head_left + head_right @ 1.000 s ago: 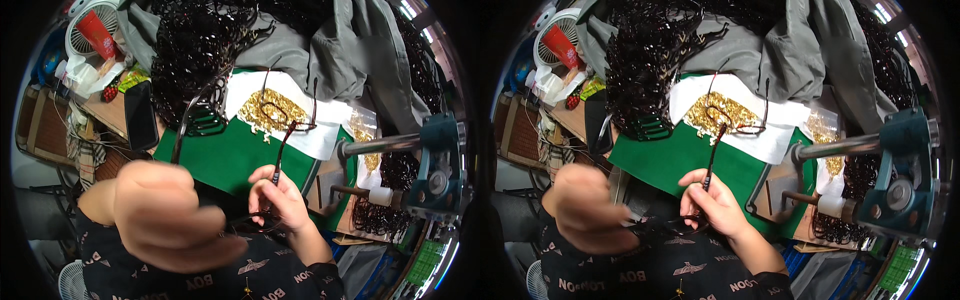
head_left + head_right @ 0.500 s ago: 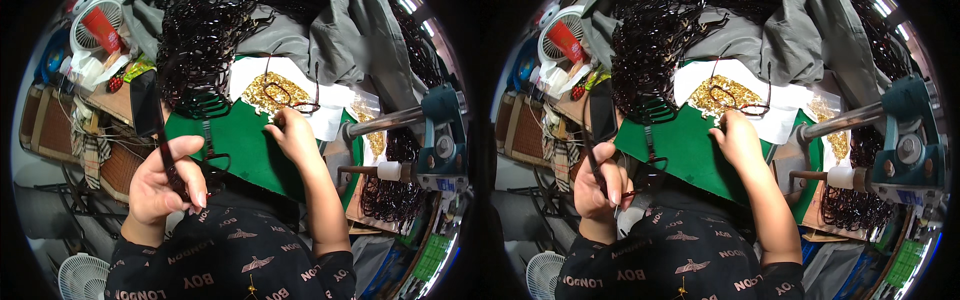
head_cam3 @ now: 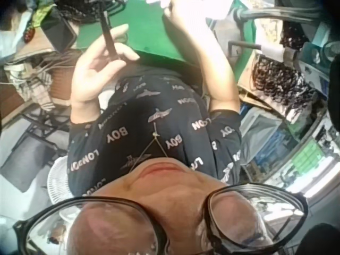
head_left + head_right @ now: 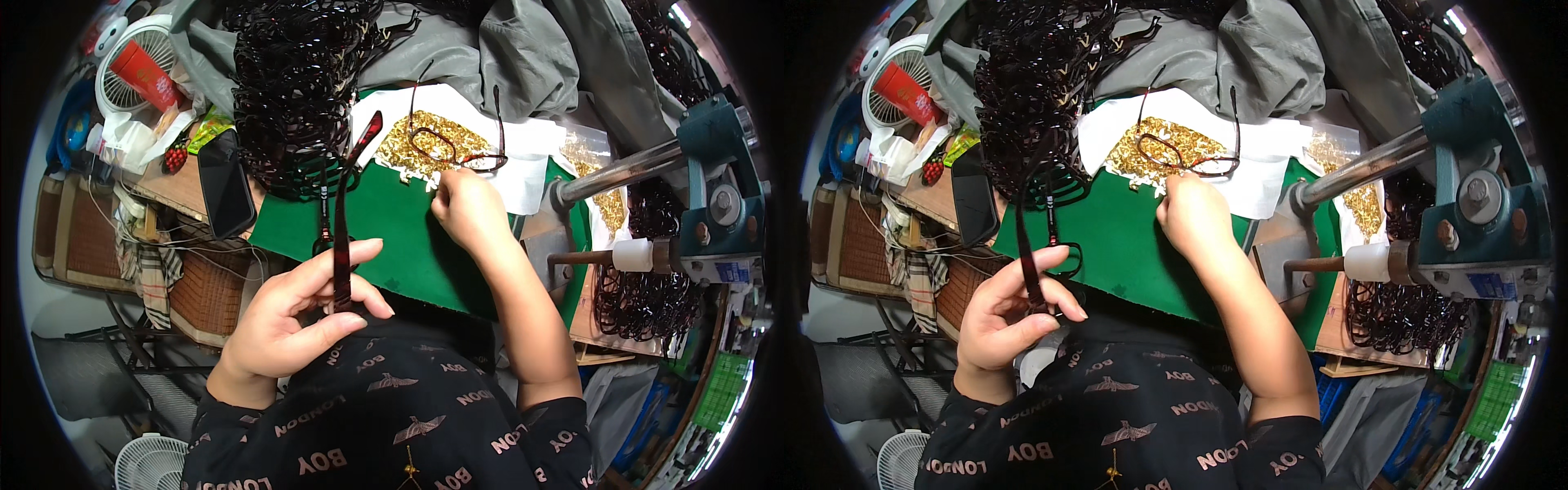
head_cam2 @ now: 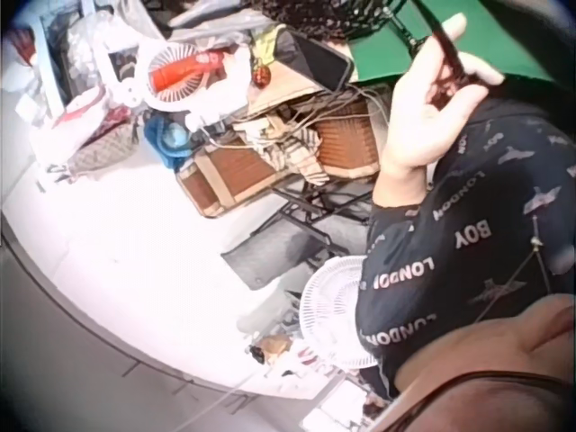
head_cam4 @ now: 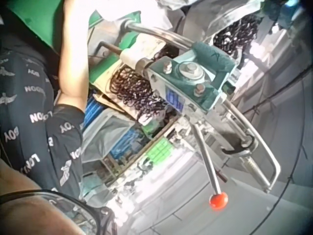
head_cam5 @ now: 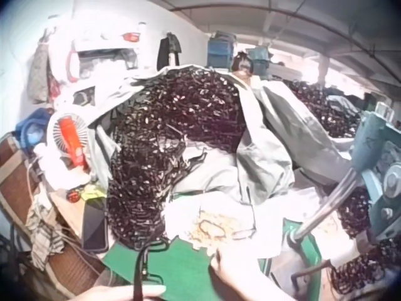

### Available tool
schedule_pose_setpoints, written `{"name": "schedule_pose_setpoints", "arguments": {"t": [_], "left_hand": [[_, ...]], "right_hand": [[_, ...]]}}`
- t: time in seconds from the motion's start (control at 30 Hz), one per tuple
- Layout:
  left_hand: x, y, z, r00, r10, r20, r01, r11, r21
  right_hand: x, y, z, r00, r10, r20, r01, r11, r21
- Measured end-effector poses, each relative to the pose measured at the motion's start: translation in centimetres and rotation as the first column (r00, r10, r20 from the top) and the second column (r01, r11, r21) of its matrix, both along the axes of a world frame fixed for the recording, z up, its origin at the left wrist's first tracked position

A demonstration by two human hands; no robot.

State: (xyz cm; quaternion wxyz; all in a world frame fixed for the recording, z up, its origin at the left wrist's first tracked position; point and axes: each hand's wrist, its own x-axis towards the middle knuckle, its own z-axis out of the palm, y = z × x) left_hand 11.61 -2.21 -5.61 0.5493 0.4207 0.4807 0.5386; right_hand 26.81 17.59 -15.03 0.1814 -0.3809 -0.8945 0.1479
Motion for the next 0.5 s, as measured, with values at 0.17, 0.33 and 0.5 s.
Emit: {"name": "schedule_pose_setpoints", "arguments": {"t": [0.17,0.33,0.5], "left_hand": [[0.9,2.5,0.6,0.988,-0.100,0.115,0.111,0.989,-0.095],[4.3,6.3,0.3,0.920,-0.272,0.283,0.273,0.961,0.035],[6.1,7.5,0.3,0.912,-0.319,0.259,0.332,0.943,-0.009]], "right_hand": [[2.2,-2.3,4.9,0.828,-0.061,-0.558,-0.209,0.889,-0.407],[6.0,-5.4,6.9,0.599,0.225,-0.769,-0.430,0.900,-0.071],[7.9,-5.5,7.2,0.682,0.367,-0.633,-0.278,0.930,0.239]]}}
